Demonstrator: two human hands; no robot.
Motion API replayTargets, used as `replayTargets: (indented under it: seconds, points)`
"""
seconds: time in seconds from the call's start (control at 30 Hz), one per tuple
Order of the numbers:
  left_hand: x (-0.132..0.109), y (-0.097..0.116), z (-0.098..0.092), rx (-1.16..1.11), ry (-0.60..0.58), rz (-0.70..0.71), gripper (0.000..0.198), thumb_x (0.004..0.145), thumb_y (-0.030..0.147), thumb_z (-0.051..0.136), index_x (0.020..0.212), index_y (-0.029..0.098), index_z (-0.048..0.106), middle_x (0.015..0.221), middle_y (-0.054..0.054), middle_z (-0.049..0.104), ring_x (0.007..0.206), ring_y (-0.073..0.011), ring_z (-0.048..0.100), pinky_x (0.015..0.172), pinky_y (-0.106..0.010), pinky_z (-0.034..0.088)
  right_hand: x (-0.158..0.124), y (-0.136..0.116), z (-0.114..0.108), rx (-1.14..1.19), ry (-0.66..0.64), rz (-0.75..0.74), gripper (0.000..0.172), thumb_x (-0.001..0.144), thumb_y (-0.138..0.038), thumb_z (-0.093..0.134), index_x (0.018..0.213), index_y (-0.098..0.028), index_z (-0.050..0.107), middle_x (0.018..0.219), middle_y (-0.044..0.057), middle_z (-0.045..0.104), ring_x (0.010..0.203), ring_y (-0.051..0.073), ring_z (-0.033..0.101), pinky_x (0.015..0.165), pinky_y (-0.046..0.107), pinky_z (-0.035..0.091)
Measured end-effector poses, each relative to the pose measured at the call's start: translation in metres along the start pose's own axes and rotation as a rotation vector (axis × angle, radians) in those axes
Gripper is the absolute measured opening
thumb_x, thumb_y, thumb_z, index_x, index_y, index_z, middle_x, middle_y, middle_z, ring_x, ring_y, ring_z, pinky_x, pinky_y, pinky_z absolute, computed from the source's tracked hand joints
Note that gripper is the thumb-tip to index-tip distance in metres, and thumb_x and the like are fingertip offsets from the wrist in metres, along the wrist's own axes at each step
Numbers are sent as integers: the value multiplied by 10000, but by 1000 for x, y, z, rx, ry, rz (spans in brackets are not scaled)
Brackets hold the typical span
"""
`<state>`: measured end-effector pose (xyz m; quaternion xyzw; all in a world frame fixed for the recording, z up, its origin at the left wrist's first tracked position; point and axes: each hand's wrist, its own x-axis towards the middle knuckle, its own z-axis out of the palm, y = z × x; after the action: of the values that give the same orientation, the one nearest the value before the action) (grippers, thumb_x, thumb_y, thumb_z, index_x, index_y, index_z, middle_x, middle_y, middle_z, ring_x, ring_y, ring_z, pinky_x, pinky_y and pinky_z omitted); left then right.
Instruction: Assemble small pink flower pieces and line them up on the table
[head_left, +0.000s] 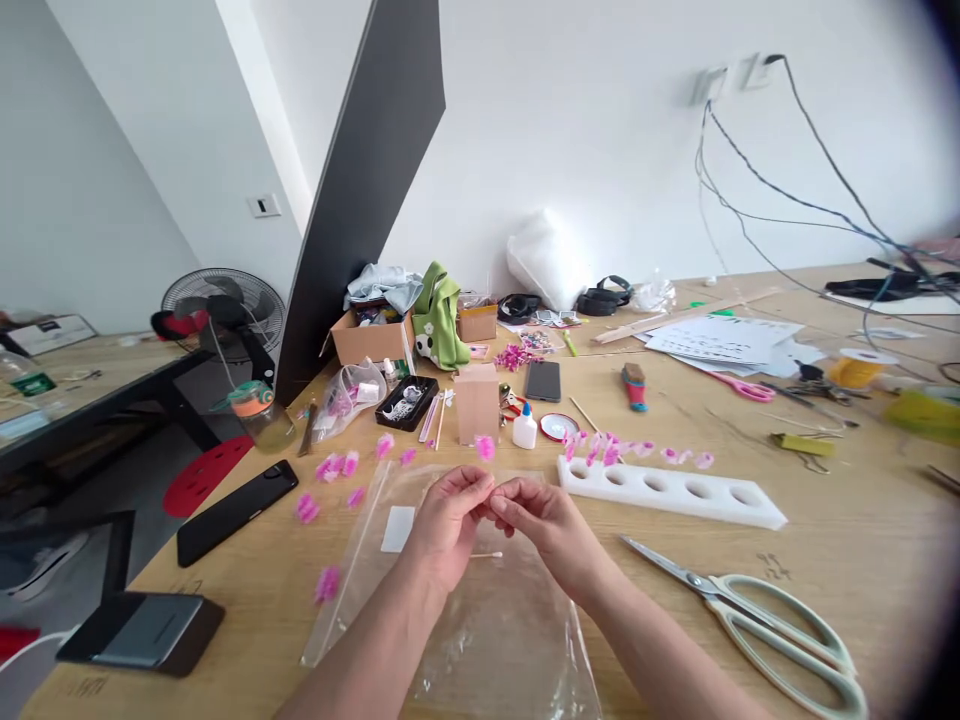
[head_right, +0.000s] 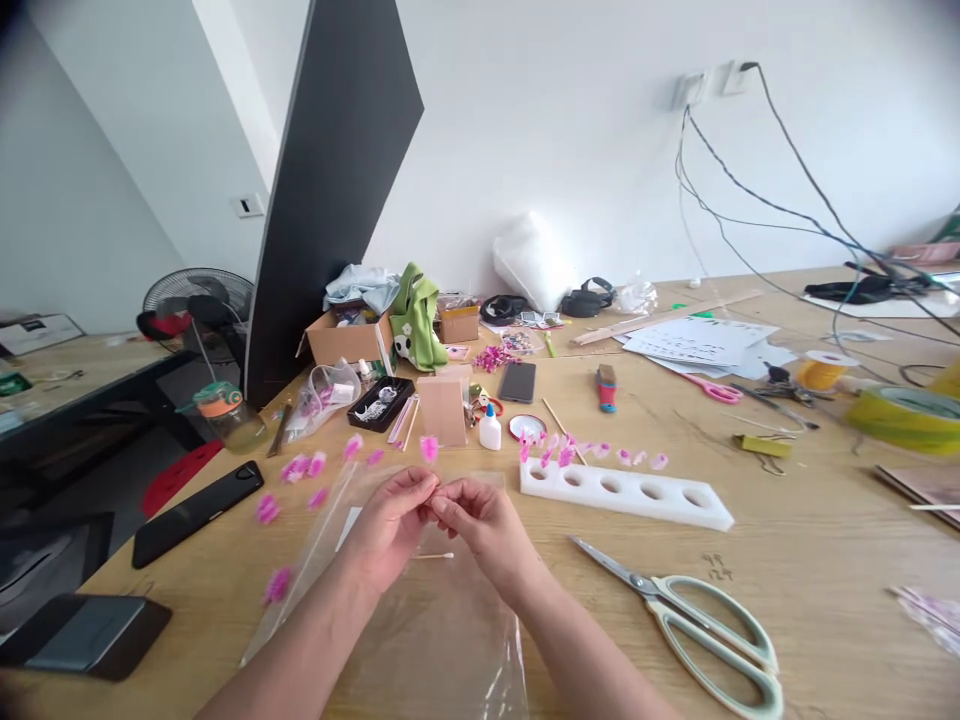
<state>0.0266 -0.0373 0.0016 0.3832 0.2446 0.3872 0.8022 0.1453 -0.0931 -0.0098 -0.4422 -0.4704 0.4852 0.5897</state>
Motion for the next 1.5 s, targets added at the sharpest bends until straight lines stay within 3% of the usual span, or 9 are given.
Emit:
replayTargets:
  seconds: [0.3, 0.73, 0.9, 1.13, 1.27, 1.5]
  points:
    - [0, -2, -11, 6, 117, 23, 223, 649, 280, 775, 688, 125, 620, 674, -18, 616, 570, -107, 536, 545, -248, 433, 3, 15, 2, -103, 10, 86, 341, 782, -488, 635, 736, -152, 602, 633, -11, 518, 580, 104, 402, 538, 236, 304]
    - [0, -4, -13, -10, 117, 22, 163, 698, 244, 743, 667, 128, 632, 632, 0, 603, 587, -76, 521, 590, -198, 415, 3, 15, -1, -175, 7, 40, 318, 809, -460, 608, 748, -148, 623, 656, 4, 538, 600, 115, 427, 560, 246, 328]
    - [2, -5, -19, 18, 141, 7, 142, 678, 225, 758, 724, 128, 666, 669, -4, 611, 624, -67, 509, 623, -187, 393, 5, 3, -12, -151, 164, 36, 328, 783, -475, 630, 766, -147, 623, 681, 13, 557, 614, 121, 450, 580, 252, 357]
    - [0, -9, -15, 243, 149, 42, 169, 670, 273, 752, 707, 135, 662, 642, -7, 604, 638, -92, 487, 632, -212, 367, 6, 1, -13, -15, 243, 26, 337, 753, -460, 676, 894, -156, 642, 817, 32, 605, 673, 124, 477, 634, 260, 398]
    - [-2, -10, -14, 385, 92, 56, 162, 710, 290, 718, 695, 143, 653, 646, -3, 597, 649, -96, 483, 646, -219, 361, 6, 1, -13, 7, 253, 22, 370, 759, -468, 676, 971, -167, 635, 917, 44, 621, 736, 135, 510, 701, 277, 415]
    - [-5, -10, -10, 395, 65, 7, 161, 692, 282, 722, 671, 144, 640, 630, 8, 575, 636, -97, 491, 641, -221, 365, 6, 0, -13, -30, 234, 44, 393, 742, -493, 676, 946, -158, 639, 897, 51, 628, 754, 156, 524, 708, 291, 416]
